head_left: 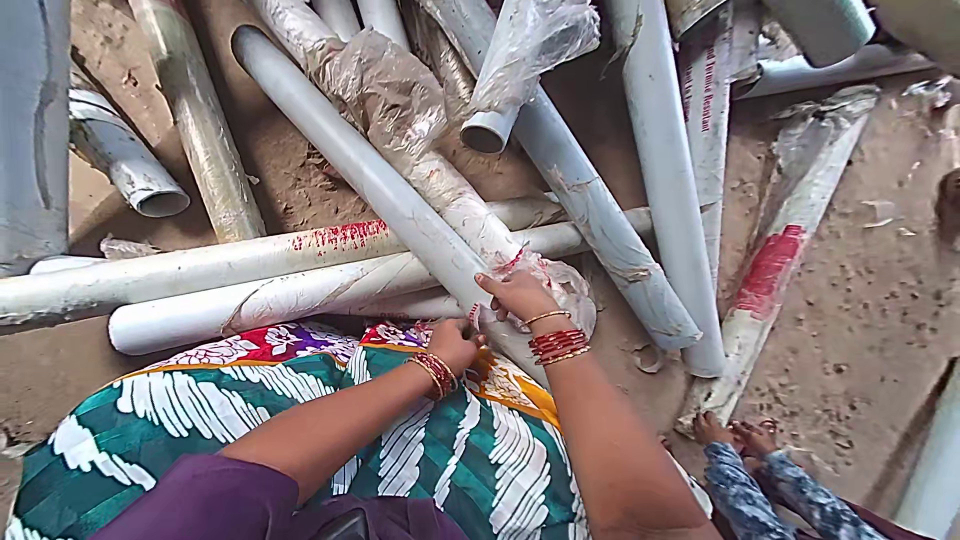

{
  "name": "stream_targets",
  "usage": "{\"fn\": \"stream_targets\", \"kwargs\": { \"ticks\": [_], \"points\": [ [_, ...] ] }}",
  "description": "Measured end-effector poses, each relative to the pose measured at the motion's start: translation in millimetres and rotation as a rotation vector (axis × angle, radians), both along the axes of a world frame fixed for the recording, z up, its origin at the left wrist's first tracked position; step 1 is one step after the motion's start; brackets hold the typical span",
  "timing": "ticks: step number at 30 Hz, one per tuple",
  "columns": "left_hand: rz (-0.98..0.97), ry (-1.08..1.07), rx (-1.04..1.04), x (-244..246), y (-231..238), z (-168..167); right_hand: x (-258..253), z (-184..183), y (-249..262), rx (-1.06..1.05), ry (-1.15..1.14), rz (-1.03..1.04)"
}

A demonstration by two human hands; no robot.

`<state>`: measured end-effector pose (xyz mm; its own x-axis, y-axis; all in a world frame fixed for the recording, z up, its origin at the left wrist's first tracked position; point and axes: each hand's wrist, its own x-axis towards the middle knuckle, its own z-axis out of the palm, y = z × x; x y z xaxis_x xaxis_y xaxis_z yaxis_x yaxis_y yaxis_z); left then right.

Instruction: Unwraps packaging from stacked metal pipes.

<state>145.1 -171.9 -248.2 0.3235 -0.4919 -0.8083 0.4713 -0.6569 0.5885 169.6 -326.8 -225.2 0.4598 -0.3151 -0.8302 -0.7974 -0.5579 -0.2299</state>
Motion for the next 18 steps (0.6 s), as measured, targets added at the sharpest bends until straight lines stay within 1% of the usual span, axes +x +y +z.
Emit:
{"fn": "stream_targets", "kwargs": {
  "ticks": [4,6,8,10,12,13,14,15,16,18],
  "points": [
    [0.162,0.015,-0.097,-19.2,4.1,0.2,2.5,-6.6,31.9,-0.099,0.115,0.147],
    [0.143,-0.013,-0.124,-20.3,10.6,-7.9,4.1,-11.4,40.2,-0.142,0.142,0.152],
    [-0.013,-0.083,-0.110,-11.4,19.6,-9.6,-4.3,-11.8,43.6,-0.159,0.123,0.084],
    [-0.148,-0.220,-0.034,11.2,26.2,-7.6,-12.2,-18.6,38.6,-0.143,0.087,-0.015],
    [-0.200,-0.485,0.068,35.4,28.4,-9.8,-22.2,-25.1,28.7,-0.091,0.051,-0.109],
    [-0.249,-0.642,0.076,50.2,28.4,-16.4,-25.3,-26.9,25.6,-0.053,0.021,-0.167],
    [-0.327,-0.755,0.043,62.4,25.8,-25.1,-29.7,-24.1,24.0,-0.015,0.000,-0.243],
    [-0.440,-0.805,0.011,75.1,19.8,-31.8,-31.9,-18.3,22.3,0.014,-0.016,-0.321],
    [-0.551,-0.807,-0.004,83.5,12.4,-36.2,-35.1,-12.1,20.8,0.037,-0.029,-0.400],
    [-0.705,-0.800,0.027,90.1,-3.2,-36.8,-43.2,-1.5,16.5,0.078,-0.074,-0.549]
  ]
}}
